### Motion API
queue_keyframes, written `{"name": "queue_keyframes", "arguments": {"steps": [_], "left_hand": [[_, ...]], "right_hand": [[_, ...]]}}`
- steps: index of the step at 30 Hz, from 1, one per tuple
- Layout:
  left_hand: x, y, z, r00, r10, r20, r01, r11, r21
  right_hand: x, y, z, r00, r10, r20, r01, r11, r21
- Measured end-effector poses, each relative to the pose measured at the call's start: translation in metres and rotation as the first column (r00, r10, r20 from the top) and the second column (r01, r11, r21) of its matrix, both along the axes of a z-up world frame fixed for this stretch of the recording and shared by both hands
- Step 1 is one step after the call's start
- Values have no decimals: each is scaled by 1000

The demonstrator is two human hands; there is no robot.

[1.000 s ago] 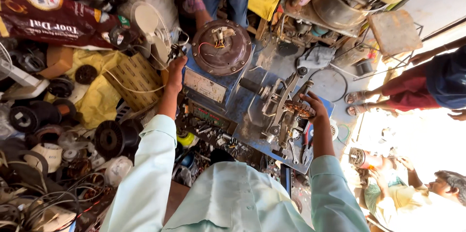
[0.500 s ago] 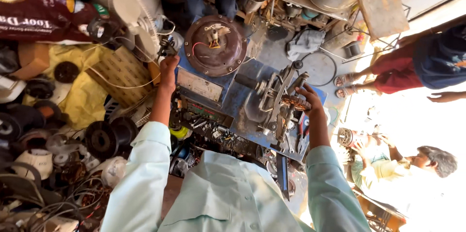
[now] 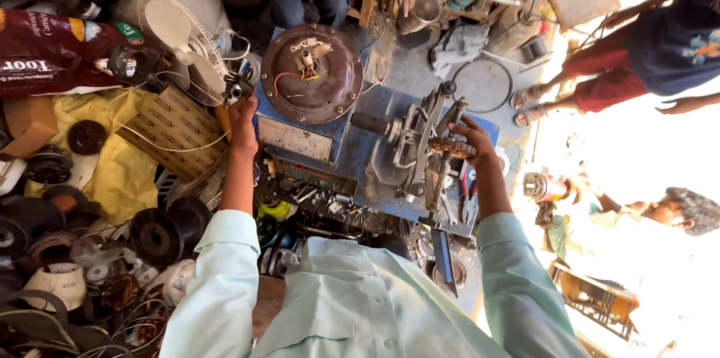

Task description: Operating a manual winding machine to wind copper wire onto a ceiling fan stator.

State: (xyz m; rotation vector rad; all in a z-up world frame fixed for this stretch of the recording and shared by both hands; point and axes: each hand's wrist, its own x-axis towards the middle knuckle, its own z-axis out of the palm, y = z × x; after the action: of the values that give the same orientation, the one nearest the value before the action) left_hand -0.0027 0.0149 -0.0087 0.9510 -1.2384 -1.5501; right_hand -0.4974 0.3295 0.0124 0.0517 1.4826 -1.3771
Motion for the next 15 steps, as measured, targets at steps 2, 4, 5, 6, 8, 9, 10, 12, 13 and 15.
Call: {"name": "queue_keyframes", "arguments": {"steps": [2, 4, 5, 6, 8, 9, 10, 12, 13, 15], "left_hand": [[-1, 3, 9, 1000, 30, 11, -30, 998, 48], [0, 1, 5, 999, 19, -30, -18, 998, 62], [-1, 1, 3, 997, 18, -77, -13, 997, 70], [6, -6, -17, 997, -6, -77, 12, 997, 80], [12, -16, -59, 986, 143, -81, -141, 989, 31], [15, -12, -64, 992, 103, -77, -99, 994, 48], [16, -15, -67, 988, 125, -86, -120, 991, 65], [15, -15, -61, 988, 118, -96, -110, 990, 85], [14, -12, -52, 987, 109, -116, -95, 988, 122], [11, -14, -37, 986, 91, -141, -70, 987, 147]], "right_hand": [[2, -1, 6, 999, 28, -29, -27, 1000, 6], [2, -3, 1, 1000, 10, -27, -9, 999, 44], [1, -2, -1, 1000, 2, -31, 1, 997, 75], [-7, -1, -14, 999, -23, -31, 25, 996, 85], [-25, 18, -43, 999, 32, -8, -33, 995, -90], [-14, 19, -31, 1000, -10, -6, 9, 997, -74], [-6, 13, -17, 999, 13, -43, -15, 998, -59], [0, 8, -5, 997, 6, -80, -9, 999, -39], [1, 10, -6, 995, 7, -100, -9, 1000, -20], [-1, 3, -4, 992, 0, -124, -1, 1000, -12]]}}
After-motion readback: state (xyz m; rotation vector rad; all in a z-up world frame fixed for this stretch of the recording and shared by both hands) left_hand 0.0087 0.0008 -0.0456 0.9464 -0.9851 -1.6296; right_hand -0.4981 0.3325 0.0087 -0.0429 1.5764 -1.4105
